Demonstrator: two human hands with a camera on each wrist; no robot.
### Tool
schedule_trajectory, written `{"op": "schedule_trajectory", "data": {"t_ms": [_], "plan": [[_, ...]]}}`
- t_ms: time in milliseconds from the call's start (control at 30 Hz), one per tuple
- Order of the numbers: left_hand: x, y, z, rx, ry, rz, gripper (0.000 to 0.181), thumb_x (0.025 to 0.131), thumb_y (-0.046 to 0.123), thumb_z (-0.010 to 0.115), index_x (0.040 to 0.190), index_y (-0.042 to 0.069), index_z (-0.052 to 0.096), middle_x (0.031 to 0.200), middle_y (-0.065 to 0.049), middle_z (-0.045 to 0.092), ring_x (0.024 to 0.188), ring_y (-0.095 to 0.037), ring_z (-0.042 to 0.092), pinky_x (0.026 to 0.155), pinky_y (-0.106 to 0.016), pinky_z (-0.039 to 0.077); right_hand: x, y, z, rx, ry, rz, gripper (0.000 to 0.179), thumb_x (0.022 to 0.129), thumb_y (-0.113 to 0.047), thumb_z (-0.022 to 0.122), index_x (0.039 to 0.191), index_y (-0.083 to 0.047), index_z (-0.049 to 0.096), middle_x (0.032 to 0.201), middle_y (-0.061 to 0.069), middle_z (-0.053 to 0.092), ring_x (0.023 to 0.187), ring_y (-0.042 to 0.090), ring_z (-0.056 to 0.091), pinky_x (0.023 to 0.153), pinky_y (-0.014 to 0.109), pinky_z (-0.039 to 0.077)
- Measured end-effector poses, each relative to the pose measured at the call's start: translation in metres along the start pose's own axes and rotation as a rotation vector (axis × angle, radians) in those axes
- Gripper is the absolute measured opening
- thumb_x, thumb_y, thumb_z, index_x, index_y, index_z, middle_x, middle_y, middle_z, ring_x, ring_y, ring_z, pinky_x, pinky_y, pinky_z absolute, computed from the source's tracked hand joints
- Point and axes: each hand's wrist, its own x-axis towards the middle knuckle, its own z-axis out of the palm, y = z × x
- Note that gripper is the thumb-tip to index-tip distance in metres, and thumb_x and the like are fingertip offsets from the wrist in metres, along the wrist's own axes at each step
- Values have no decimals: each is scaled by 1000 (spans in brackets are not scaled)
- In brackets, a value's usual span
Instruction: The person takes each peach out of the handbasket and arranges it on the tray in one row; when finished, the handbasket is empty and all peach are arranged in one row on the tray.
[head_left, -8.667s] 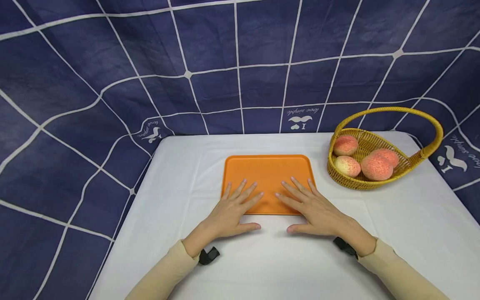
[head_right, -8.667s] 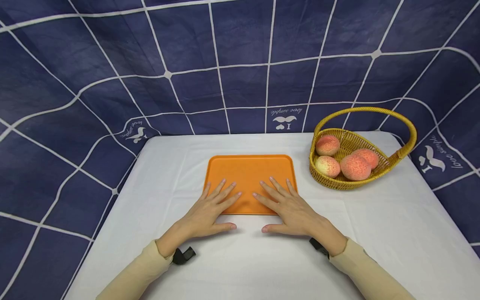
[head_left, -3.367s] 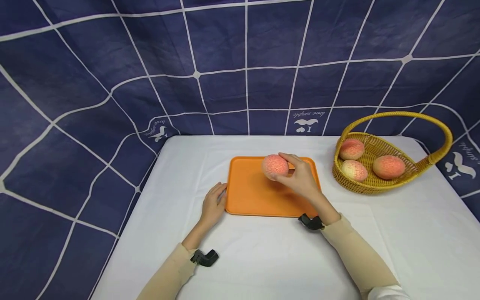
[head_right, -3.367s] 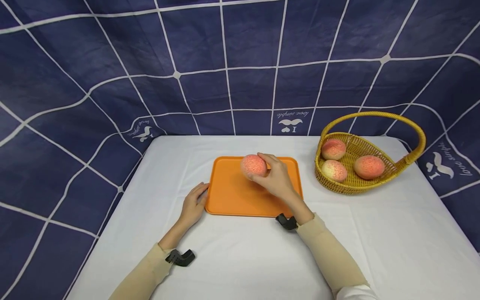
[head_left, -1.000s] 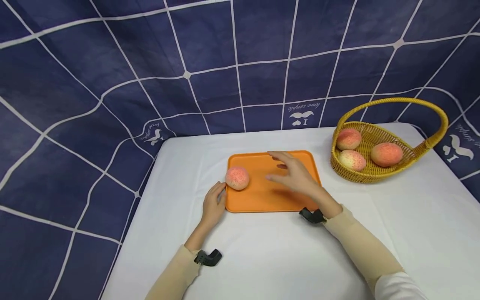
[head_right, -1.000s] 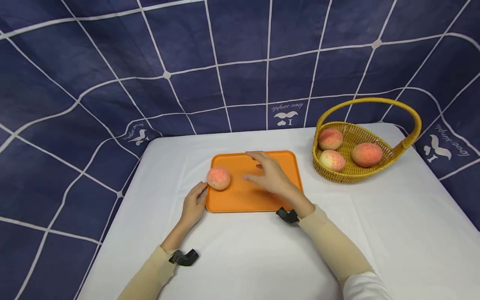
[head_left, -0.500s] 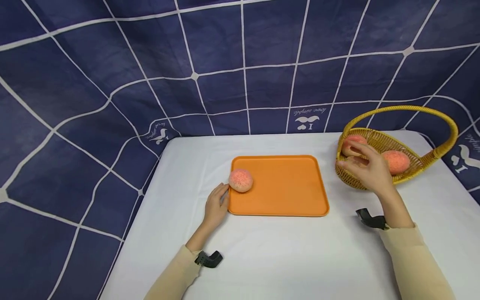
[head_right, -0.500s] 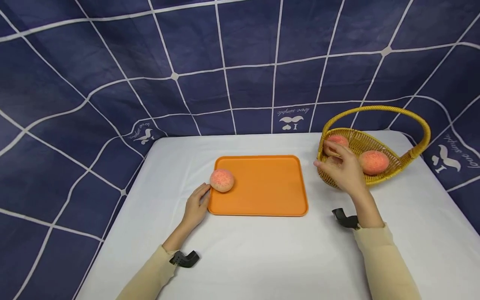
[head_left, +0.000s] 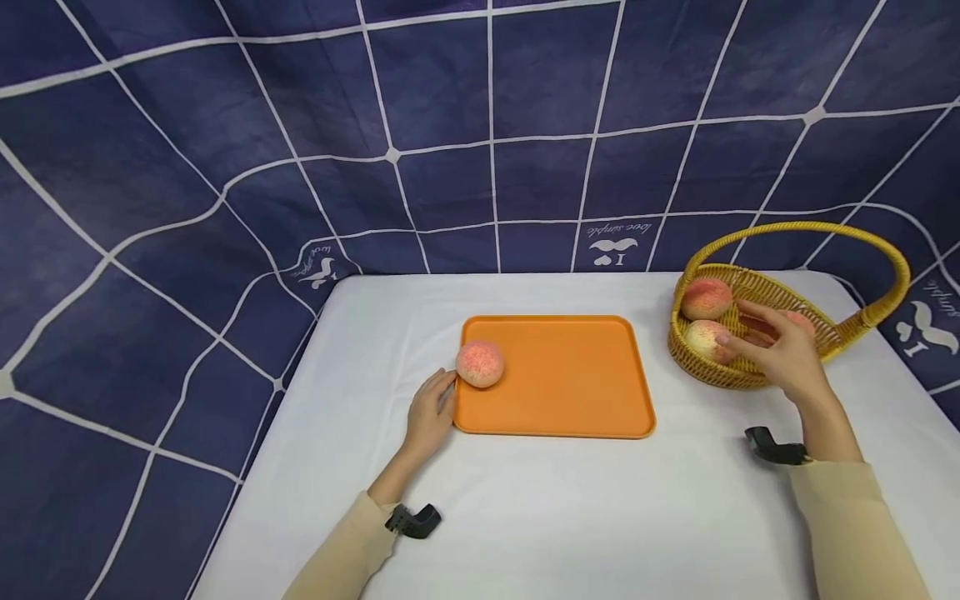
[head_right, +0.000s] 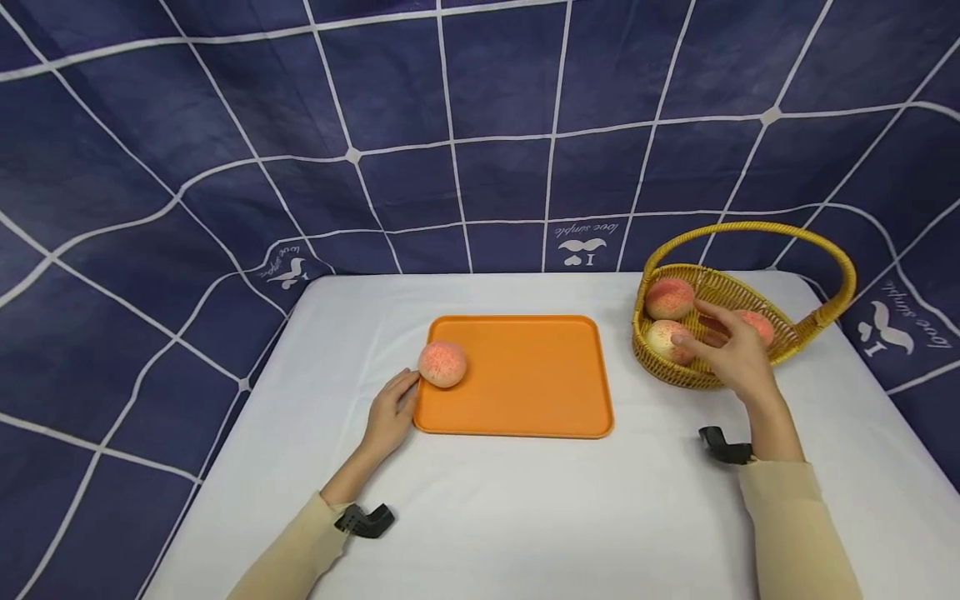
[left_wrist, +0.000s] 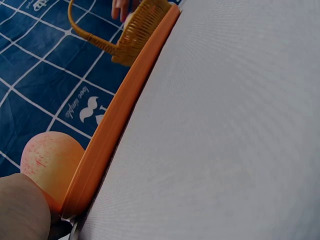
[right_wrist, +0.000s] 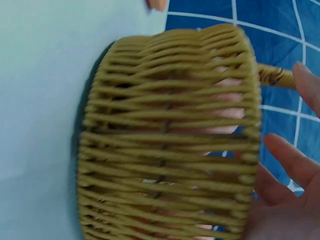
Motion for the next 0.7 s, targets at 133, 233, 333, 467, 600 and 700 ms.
{"op": "schedule_trajectory", "data": {"t_ms": [133,233,333,467,600,700], "plan": [[-1,0,0,-4,-2,-7,38,97,6,53,134,-4,56,139,-19,56,139,-36,42,117,-54,30,5,4,-2,-45,-88,45,84,89,-38,70,152,-2,29,145,35,39,128,53,42,68,-2,39],[-1,0,-1,-5,-6,-6,38,97,6,53,134,-4,55,139,-19,56,139,-36,41,117,-55,29,7,6,-4,-106,-132,63,86,88,-43,70,152,-2,29,143,35,42,126,50,43,80,16,50],[-1,1,-1,-7,-4,-11,38,97,6,54,134,-3,56,139,-18,56,139,-35,41,117,-55,29,8,7,-3,-135,-173,58,88,88,-46,69,152,-1,29,142,35,42,125,49,44,88,42,52],[-1,1,-2,-3,-14,-16,39,97,6,54,134,-3,55,139,-18,56,140,-35,41,118,-54,29,8,10,-1,-147,-198,44,86,87,-45,70,150,0,33,138,34,47,118,41,50,81,20,51],[-2,1,-2,10,-17,-12,39,97,6,54,134,-3,55,139,-19,56,139,-36,41,117,-54,29,8,13,-1,-168,-205,36,85,86,-45,72,148,2,37,133,32,53,111,27,54,68,5,40],[-1,1,-1,1,-13,-13,39,96,5,54,134,-4,55,139,-19,56,139,-36,41,117,-54,29,10,12,-2,-175,-225,26,84,87,-45,71,146,3,38,134,32,52,112,32,56,68,5,41]]}}
